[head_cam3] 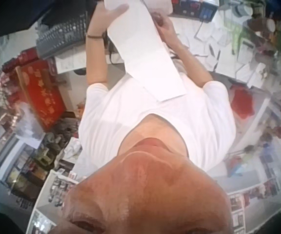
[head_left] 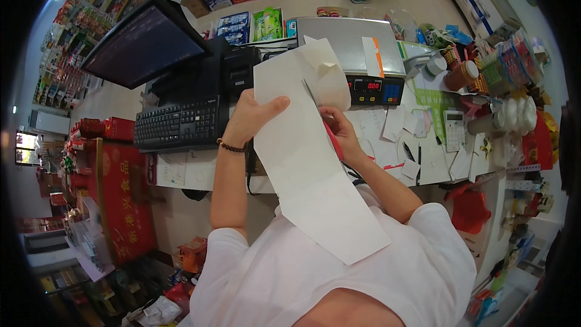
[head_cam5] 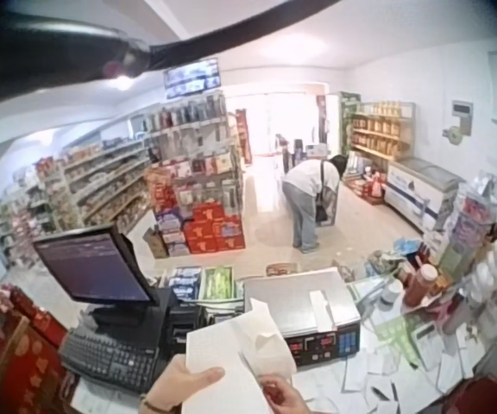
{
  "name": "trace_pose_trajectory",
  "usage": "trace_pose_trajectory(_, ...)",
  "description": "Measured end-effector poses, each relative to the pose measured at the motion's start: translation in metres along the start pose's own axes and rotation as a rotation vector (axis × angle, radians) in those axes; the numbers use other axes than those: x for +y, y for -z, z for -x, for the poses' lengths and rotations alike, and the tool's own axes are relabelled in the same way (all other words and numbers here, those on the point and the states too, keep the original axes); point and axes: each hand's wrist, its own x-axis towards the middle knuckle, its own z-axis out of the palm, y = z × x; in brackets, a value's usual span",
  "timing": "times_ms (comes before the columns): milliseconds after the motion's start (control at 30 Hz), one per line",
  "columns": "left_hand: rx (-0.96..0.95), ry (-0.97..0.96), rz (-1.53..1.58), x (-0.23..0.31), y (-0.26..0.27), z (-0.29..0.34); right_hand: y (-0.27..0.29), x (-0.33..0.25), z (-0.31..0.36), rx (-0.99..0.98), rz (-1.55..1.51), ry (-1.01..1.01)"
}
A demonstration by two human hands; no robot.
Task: The person picks up an orange and white cardboard box, unfolds it, and uses red scissors to cut along the edges and fold lines. They trim the flaps and reshape the cardboard into a flat piece, then continue cutting and folding the material at the checkout counter.
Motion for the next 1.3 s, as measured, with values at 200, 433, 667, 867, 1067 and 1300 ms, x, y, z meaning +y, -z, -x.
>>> trace_pose_trajectory(200,-0.035,0.004,-0.019,0.001,-0.002,0.002,-0.007,-0.005,-0.002,0.022,0.04,0.04)
trace_pose_trajectory(433,-0.038,-0.001,-0.012,0.002,-0.011,0.004,-0.004,-0.007,-0.003,0.027,0.041,0.041)
trace_pose_trajectory(667,-0.039,-0.001,-0.016,0.006,-0.013,0.005,-0.001,0.001,-0.003,0.024,-0.01,0.042)
trace_pose_trajectory(867,-0.076,0.024,-0.002,0.0,-0.015,0.004,-0.004,-0.003,-0.006,0.043,0.011,0.106)
trace_pose_trajectory(1067,-0.094,0.012,-0.01,0.0,-0.019,0.005,0.0,-0.003,-0.007,0.042,0.012,0.08)
trace_pose_trajectory(1300,-0.115,0.003,-0.028,0.002,-0.021,0.007,-0.001,-0.004,-0.003,0.073,0.001,0.08)
